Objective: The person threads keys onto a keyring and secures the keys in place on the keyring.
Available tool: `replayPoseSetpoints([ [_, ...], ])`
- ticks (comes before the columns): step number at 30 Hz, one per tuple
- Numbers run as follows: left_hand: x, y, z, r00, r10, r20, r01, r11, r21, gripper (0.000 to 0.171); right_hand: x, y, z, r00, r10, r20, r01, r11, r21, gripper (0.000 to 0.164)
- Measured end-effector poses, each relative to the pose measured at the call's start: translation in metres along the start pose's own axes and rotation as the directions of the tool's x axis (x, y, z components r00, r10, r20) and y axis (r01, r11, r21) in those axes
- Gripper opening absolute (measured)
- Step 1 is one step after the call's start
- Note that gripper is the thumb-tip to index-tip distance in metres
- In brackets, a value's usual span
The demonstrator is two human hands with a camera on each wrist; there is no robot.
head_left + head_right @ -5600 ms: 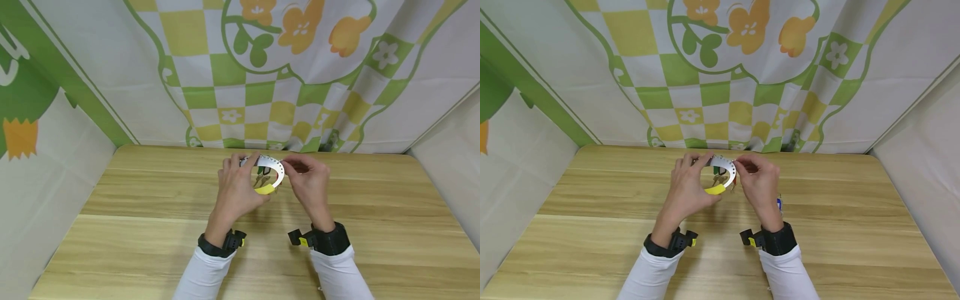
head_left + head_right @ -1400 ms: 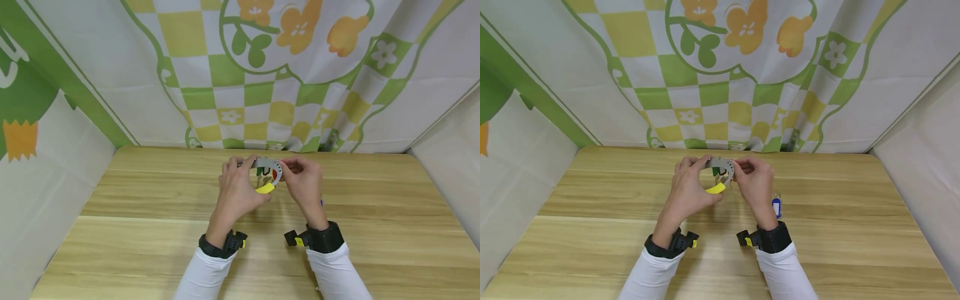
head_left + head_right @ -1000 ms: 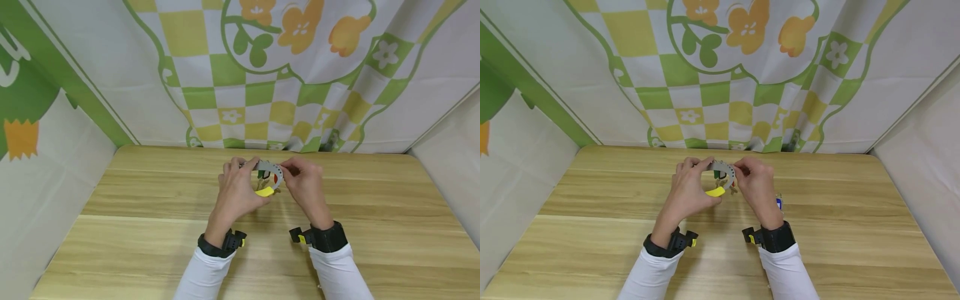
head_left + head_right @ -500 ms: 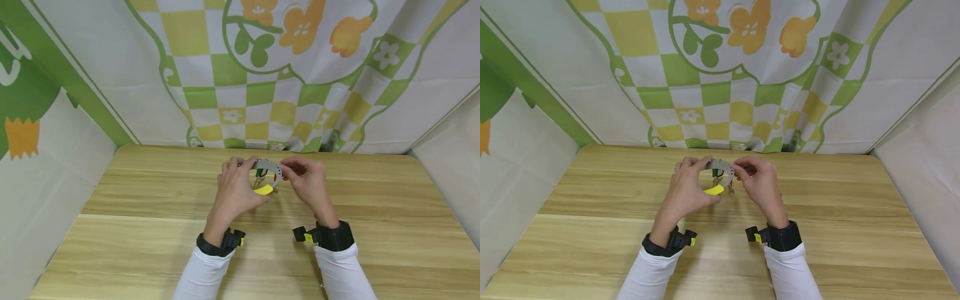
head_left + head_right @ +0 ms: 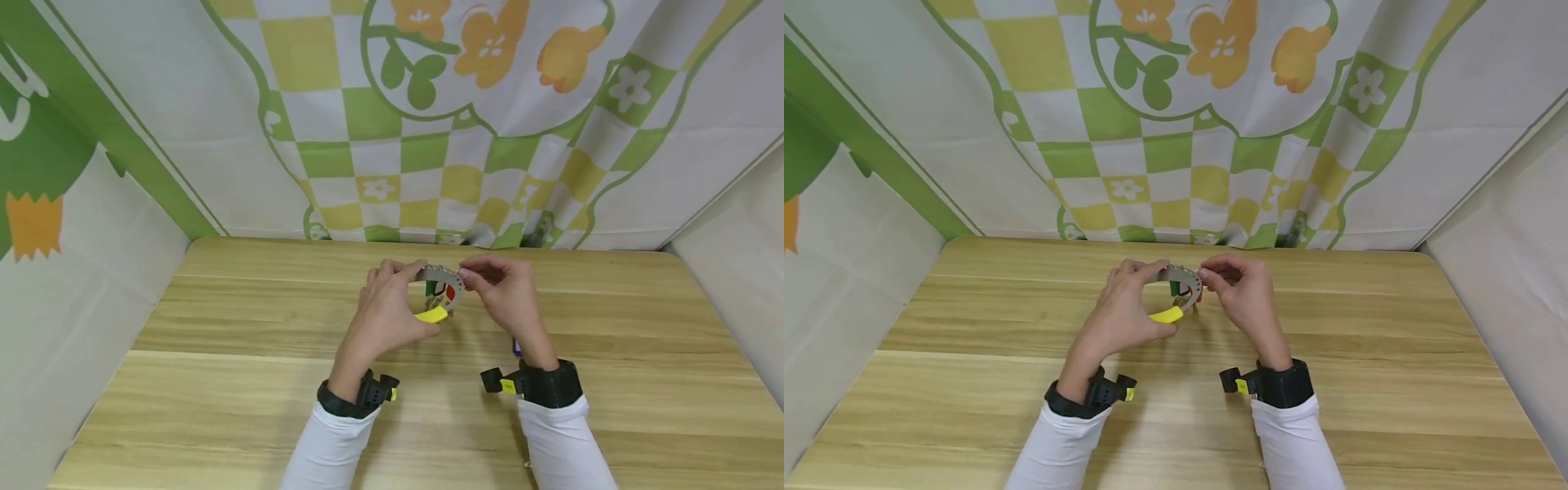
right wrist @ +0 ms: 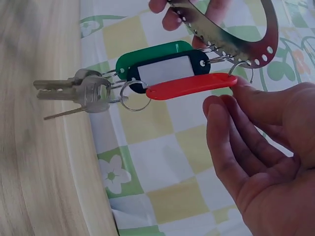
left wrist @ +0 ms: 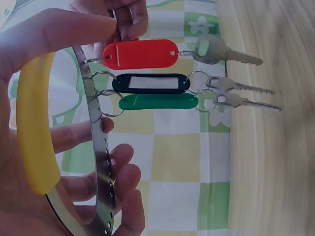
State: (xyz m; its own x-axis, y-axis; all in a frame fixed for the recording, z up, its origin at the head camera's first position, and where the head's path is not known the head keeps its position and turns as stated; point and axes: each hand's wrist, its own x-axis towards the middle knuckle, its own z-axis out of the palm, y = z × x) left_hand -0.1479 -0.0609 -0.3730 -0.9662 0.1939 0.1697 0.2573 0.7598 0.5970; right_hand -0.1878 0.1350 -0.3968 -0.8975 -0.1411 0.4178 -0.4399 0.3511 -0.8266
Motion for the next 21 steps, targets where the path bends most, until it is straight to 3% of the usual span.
replayPoseSetpoints([
  [6,0.001,0.000,-0.001,1.000,-0.001,-0.009,0.000,0.998,-0.069,0.090,0.000,-0.019,-0.006,1.000,0.030,0.008,-0.030,1.000,0.005,0.014],
  [12,0.001,0.000,-0.004,0.999,-0.023,-0.037,0.020,0.996,-0.092,0.085,0.001,0.004,-0.030,0.997,0.077,-0.018,-0.079,0.982,-0.169,0.018],
  [17,0.002,-0.001,-0.005,0.997,-0.042,-0.057,0.037,0.995,-0.094,0.085,-0.004,0.018,-0.056,0.981,0.193,0.022,-0.170,0.906,-0.389,0.016],
  [21,0.002,-0.002,-0.005,0.997,-0.046,-0.066,0.040,0.995,-0.092,0.085,-0.008,0.022,-0.070,0.935,0.343,0.088,-0.260,0.834,-0.486,0.019],
])
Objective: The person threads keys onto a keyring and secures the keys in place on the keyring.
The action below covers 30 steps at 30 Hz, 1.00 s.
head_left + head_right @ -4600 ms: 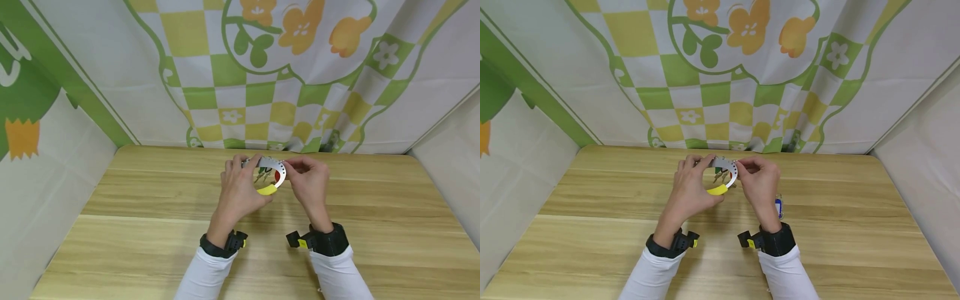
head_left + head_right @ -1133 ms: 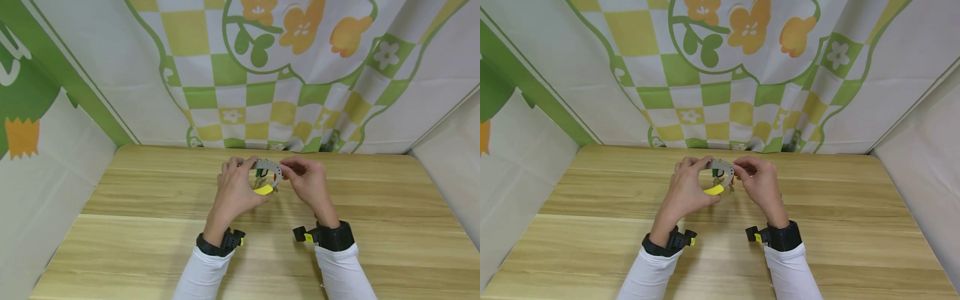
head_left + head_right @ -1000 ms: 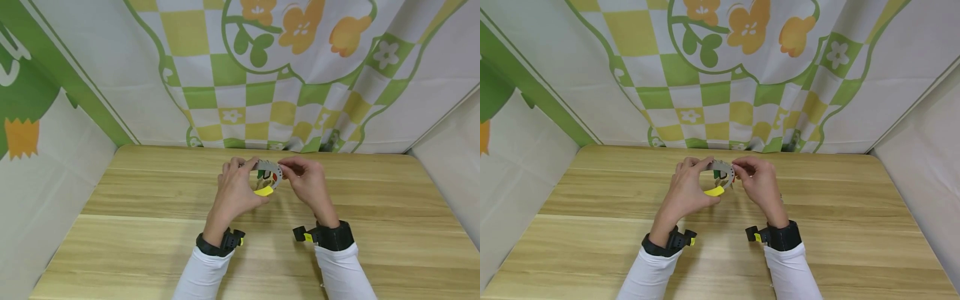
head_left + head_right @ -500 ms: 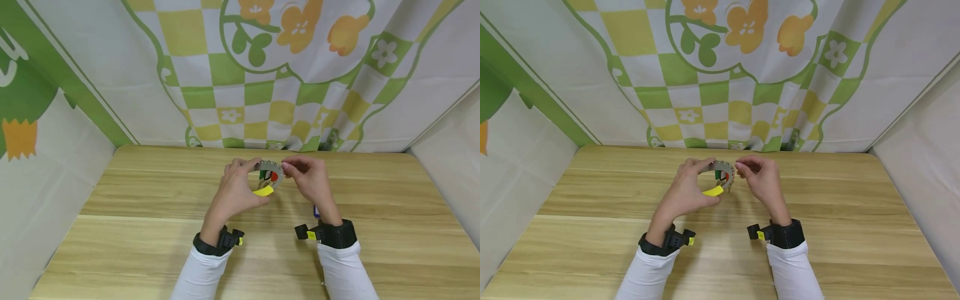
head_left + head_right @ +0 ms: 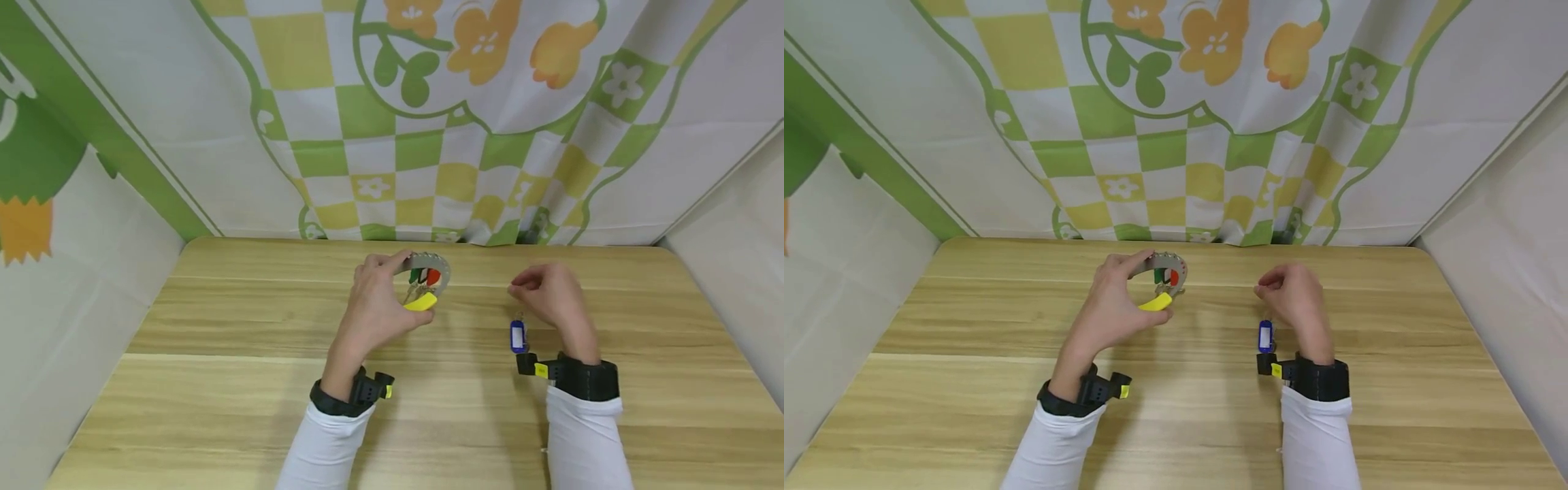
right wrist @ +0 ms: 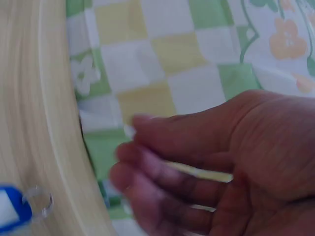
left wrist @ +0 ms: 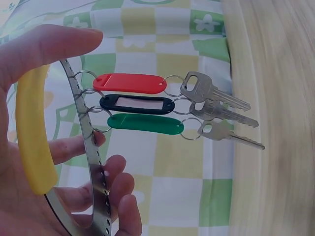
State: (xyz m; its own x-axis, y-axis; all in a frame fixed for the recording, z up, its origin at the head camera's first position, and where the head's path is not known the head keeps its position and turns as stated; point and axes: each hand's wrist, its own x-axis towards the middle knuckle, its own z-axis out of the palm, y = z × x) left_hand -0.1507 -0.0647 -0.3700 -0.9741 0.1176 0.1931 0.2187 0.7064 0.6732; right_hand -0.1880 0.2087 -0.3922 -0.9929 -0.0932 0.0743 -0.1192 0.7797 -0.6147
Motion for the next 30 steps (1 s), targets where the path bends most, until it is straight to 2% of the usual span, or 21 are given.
replayPoseSetpoints([
  [3,0.000,0.000,0.000,1.000,-0.004,0.000,0.004,1.000,0.004,0.085,-0.002,0.007,-0.005,0.990,0.103,0.099,-0.098,0.994,-0.052,0.026],
  [7,0.001,-0.001,0.001,1.000,0.002,-0.004,-0.002,1.000,0.011,0.084,-0.001,0.014,-0.006,0.950,0.220,0.220,-0.204,0.974,-0.093,0.038],
  [9,0.001,-0.001,0.001,1.000,0.009,-0.004,-0.009,1.000,0.015,0.085,0.000,0.018,-0.003,0.932,0.249,0.263,-0.227,0.967,-0.112,0.040],
  [11,0.001,-0.001,0.001,1.000,0.010,-0.001,-0.010,1.000,0.018,0.084,0.001,0.022,0.000,0.926,0.252,0.280,-0.222,0.966,-0.134,0.038],
  [17,0.001,0.000,0.003,1.000,0.006,0.019,-0.006,1.000,0.015,0.085,0.004,0.028,0.013,0.941,0.220,0.257,-0.181,0.969,-0.167,0.029],
  [23,0.000,0.001,0.007,0.999,0.008,0.034,-0.009,1.000,0.025,0.088,0.007,0.024,0.024,0.938,0.188,0.290,-0.157,0.980,-0.125,0.033],
  [30,0.000,0.002,0.010,0.999,0.015,0.041,-0.016,1.000,0.024,0.088,0.008,0.018,0.030,0.931,0.196,0.308,-0.185,0.981,-0.063,0.031],
])
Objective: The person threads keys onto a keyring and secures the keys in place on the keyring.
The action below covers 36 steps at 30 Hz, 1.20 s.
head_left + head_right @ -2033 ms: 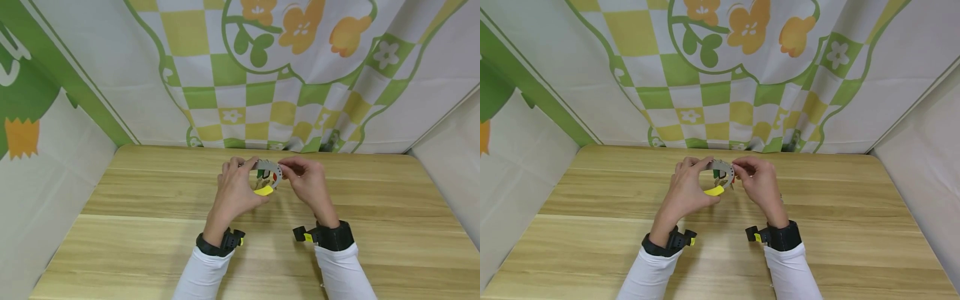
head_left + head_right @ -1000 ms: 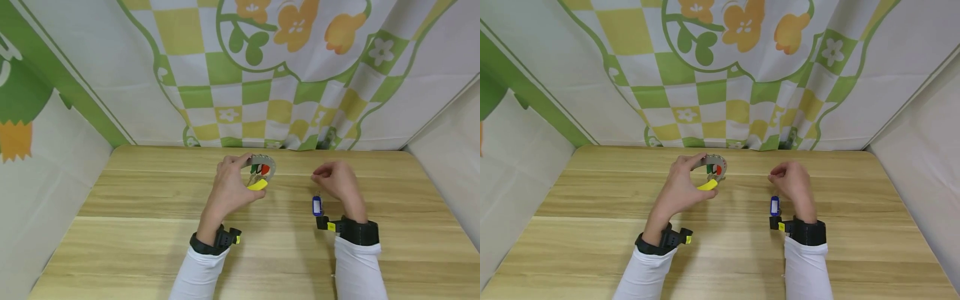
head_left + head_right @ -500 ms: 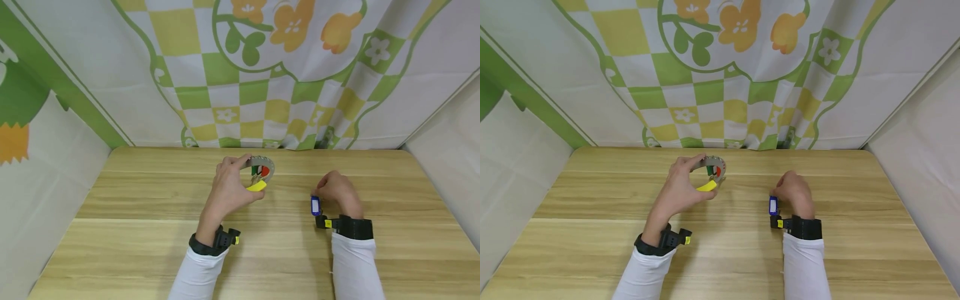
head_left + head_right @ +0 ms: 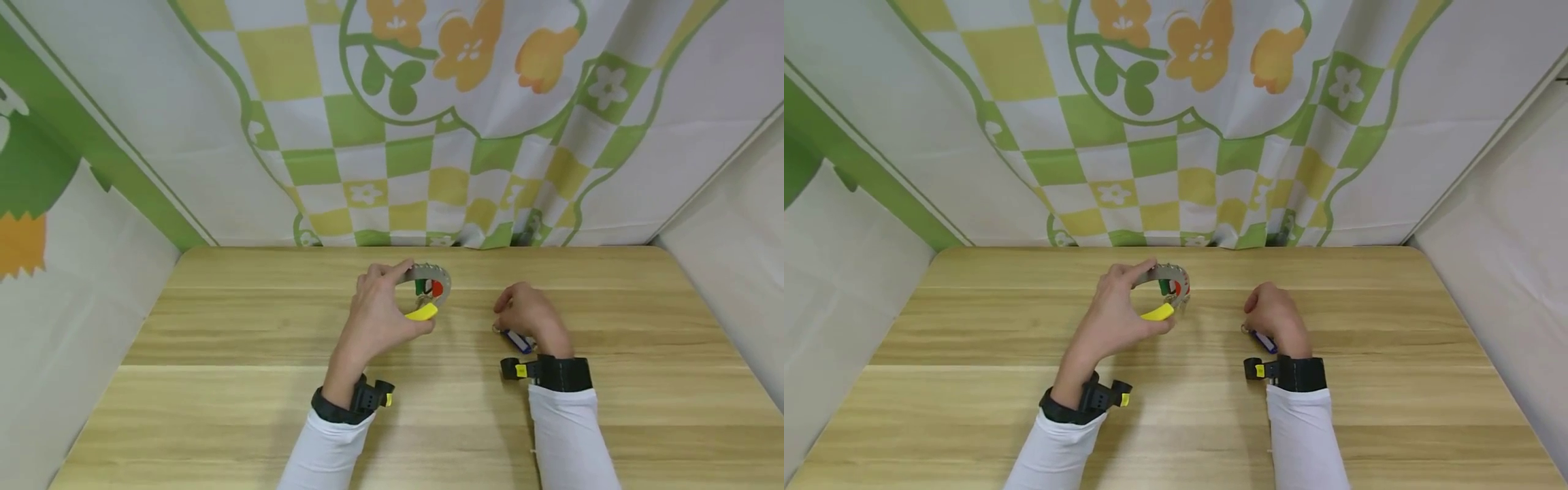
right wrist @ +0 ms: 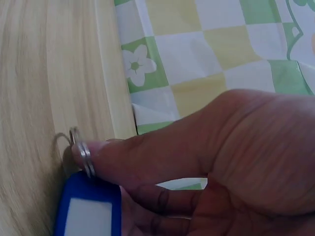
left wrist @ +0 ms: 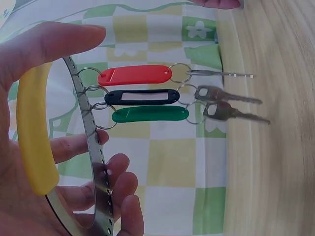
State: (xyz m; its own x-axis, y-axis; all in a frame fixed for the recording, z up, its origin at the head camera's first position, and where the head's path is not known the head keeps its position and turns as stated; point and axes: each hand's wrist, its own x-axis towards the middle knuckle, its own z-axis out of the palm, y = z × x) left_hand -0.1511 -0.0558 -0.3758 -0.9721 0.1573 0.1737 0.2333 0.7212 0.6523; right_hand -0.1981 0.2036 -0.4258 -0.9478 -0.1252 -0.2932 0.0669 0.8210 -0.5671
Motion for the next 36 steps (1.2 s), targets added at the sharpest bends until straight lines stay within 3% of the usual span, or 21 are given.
replayPoseSetpoints([
  [11,-0.001,-0.003,-0.003,1.000,-0.001,-0.010,0.001,1.000,0.008,0.087,-0.003,-0.003,0.002,1.000,-0.013,-0.026,0.009,0.990,-0.140,0.013],
  [15,-0.001,-0.002,-0.005,1.000,0.003,-0.007,-0.003,1.000,0.011,0.085,-0.001,-0.005,0.002,0.998,-0.033,-0.044,0.029,0.994,-0.103,0.007],
  [18,-0.001,-0.002,-0.005,1.000,0.008,-0.011,-0.008,1.000,0.007,0.084,0.000,-0.008,0.001,0.992,-0.073,-0.105,0.068,0.996,-0.051,0.009],
  [24,-0.002,-0.002,-0.006,1.000,0.020,-0.019,-0.020,1.000,0.000,0.083,-0.001,-0.017,-0.001,0.955,-0.177,-0.239,0.190,0.981,0.031,0.007],
  [26,-0.002,-0.002,-0.007,1.000,0.019,-0.018,-0.019,1.000,-0.002,0.083,-0.002,-0.019,-0.001,0.927,-0.229,-0.297,0.257,0.965,0.057,0.006],
  [28,-0.002,-0.002,-0.007,1.000,0.015,-0.016,-0.015,1.000,-0.003,0.083,-0.002,-0.023,0.000,0.877,-0.302,-0.375,0.350,0.935,0.065,0.006],
  [32,-0.002,-0.003,-0.008,1.000,0.005,-0.016,-0.005,1.000,0.004,0.085,-0.003,-0.037,0.003,0.738,-0.415,-0.533,0.513,0.857,0.043,0.008],
  [36,-0.002,-0.004,-0.009,1.000,0.005,-0.019,-0.005,1.000,0.018,0.086,-0.006,-0.054,0.008,0.597,-0.468,-0.651,0.655,0.753,0.059,0.011],
])
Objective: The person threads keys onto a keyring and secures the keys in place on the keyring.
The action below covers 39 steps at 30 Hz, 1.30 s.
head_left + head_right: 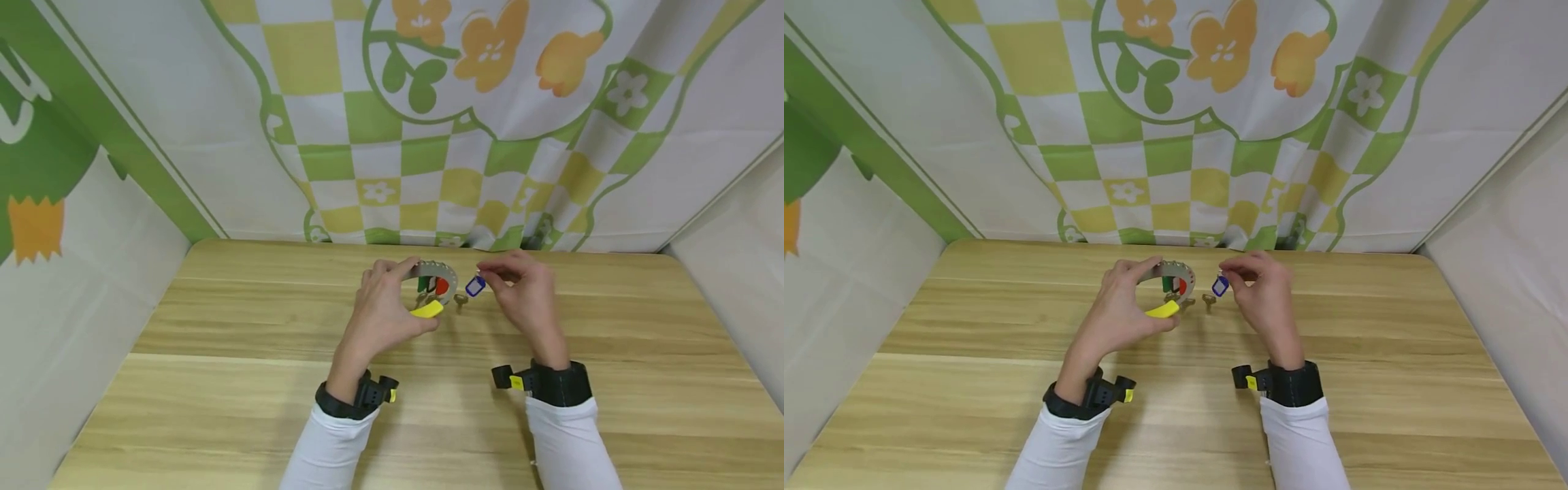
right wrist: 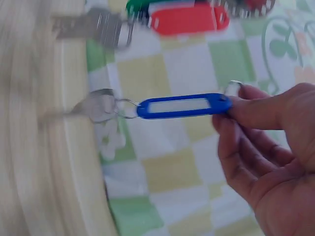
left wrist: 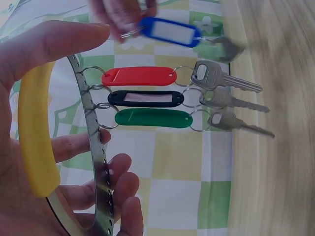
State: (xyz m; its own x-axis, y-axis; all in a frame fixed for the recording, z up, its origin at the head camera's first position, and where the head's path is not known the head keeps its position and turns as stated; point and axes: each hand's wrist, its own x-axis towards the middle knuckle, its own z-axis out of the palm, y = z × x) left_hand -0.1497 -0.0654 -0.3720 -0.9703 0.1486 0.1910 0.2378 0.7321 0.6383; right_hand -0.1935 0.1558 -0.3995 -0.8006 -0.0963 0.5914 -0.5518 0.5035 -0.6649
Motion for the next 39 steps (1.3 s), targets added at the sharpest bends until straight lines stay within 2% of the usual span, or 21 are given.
replayPoseSetpoints([
  [3,0.000,0.000,-0.001,1.000,0.003,0.003,-0.003,1.000,0.006,0.087,0.001,-0.014,0.004,0.995,-0.074,-0.066,0.080,0.993,0.086,0.013],
  [5,0.000,0.000,-0.001,1.000,0.002,0.004,-0.002,1.000,0.004,0.086,0.003,-0.025,0.005,0.988,-0.125,-0.094,0.134,0.986,0.103,0.015],
  [10,0.000,0.001,-0.003,1.000,-0.006,0.000,0.006,1.000,-0.006,0.085,0.007,-0.054,0.003,0.950,-0.289,-0.114,0.293,0.956,0.018,0.015],
  [13,0.000,0.001,-0.004,1.000,-0.013,-0.004,0.013,1.000,-0.005,0.084,0.007,-0.060,0.004,0.935,-0.337,-0.114,0.339,0.941,0.000,0.015],
  [16,0.000,0.000,-0.005,1.000,-0.013,-0.008,0.013,1.000,-0.004,0.084,0.007,-0.058,0.007,0.937,-0.333,-0.109,0.336,0.942,0.011,0.016],
  [25,0.001,0.001,-0.004,0.999,0.011,-0.042,-0.010,1.000,0.026,0.086,0.006,-0.059,0.007,0.971,-0.235,-0.054,0.237,0.971,0.042,0.014],
  [31,0.001,0.000,-0.004,0.999,0.015,-0.051,-0.012,0.999,0.048,0.087,0.005,-0.060,0.008,0.978,-0.206,-0.033,0.208,0.975,0.073,0.014],
  [39,0.001,-0.001,-0.002,0.998,0.037,-0.051,-0.034,0.998,0.057,0.088,0.003,-0.056,0.010,0.987,-0.158,-0.010,0.158,0.986,0.060,0.011],
])
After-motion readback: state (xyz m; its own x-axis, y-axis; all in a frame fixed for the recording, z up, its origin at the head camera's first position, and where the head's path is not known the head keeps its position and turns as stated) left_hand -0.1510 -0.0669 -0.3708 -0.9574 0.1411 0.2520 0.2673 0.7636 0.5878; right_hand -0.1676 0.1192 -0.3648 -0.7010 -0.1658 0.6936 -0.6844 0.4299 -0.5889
